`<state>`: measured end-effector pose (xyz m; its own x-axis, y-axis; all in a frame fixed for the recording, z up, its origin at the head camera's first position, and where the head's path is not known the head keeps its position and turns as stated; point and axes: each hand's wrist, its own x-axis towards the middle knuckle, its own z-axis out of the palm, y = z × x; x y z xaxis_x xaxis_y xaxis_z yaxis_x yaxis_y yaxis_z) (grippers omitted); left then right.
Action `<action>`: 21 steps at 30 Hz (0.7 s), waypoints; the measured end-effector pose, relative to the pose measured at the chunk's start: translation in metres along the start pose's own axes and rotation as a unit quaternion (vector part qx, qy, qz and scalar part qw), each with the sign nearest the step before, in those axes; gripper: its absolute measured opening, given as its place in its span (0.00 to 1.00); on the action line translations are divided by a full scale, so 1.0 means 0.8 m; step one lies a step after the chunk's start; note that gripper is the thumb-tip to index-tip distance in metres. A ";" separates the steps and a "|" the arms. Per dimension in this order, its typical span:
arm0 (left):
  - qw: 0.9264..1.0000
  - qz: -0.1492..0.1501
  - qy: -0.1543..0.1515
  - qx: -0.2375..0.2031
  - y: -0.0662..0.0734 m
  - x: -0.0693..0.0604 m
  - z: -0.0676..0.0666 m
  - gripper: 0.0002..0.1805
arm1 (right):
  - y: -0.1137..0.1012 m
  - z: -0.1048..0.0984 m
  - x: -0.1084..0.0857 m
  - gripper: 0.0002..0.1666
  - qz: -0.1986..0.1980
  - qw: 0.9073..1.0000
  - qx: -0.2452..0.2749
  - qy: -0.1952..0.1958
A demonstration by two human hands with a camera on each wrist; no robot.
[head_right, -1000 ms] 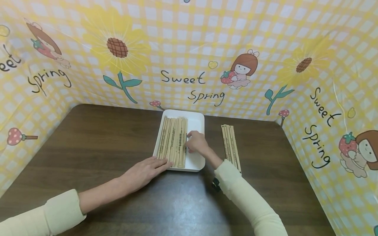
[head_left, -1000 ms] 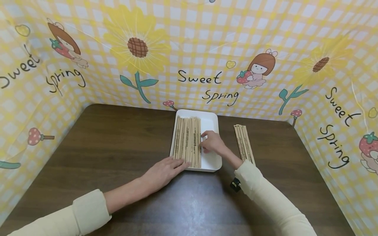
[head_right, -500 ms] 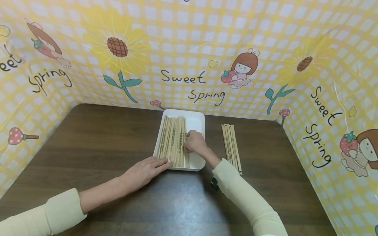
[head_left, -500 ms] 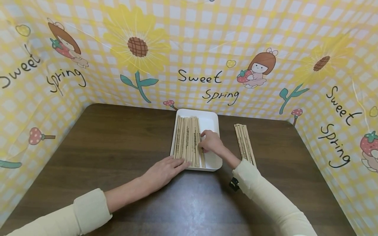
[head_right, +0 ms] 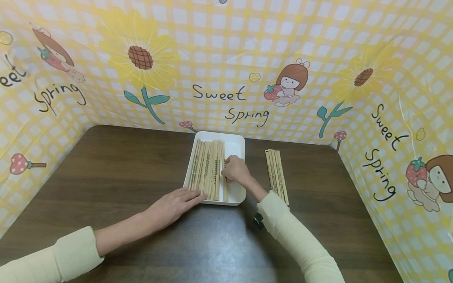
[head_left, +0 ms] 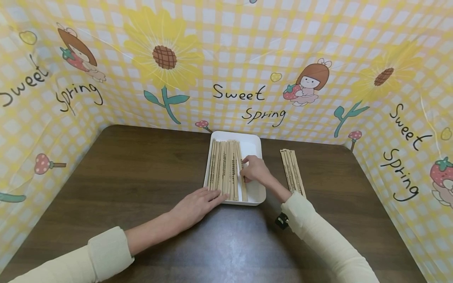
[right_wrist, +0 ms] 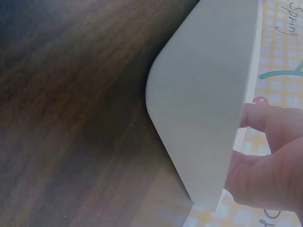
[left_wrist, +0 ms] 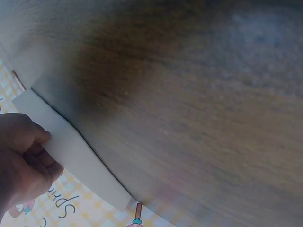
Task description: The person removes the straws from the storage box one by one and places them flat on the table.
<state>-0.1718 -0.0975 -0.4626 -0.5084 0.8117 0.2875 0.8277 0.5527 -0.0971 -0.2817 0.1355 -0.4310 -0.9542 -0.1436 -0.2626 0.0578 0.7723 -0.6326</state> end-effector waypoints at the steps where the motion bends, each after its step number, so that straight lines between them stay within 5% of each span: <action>1: 1.000 0.000 0.000 -0.001 0.000 0.000 0.000 0.31 | 0.000 -0.001 0.000 0.28 0.001 1.000 0.007 0.001; 21: 1.000 0.000 0.004 -0.003 0.000 -0.001 0.000 0.31 | 0.001 -0.037 -0.018 0.26 -0.001 0.998 0.065 0.011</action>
<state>-0.1716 -0.0983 -0.4626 -0.5073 0.8098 0.2948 0.8287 0.5522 -0.0910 -0.2768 0.1565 -0.4067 -0.9601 -0.1304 -0.2472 0.0932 0.6847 -0.7229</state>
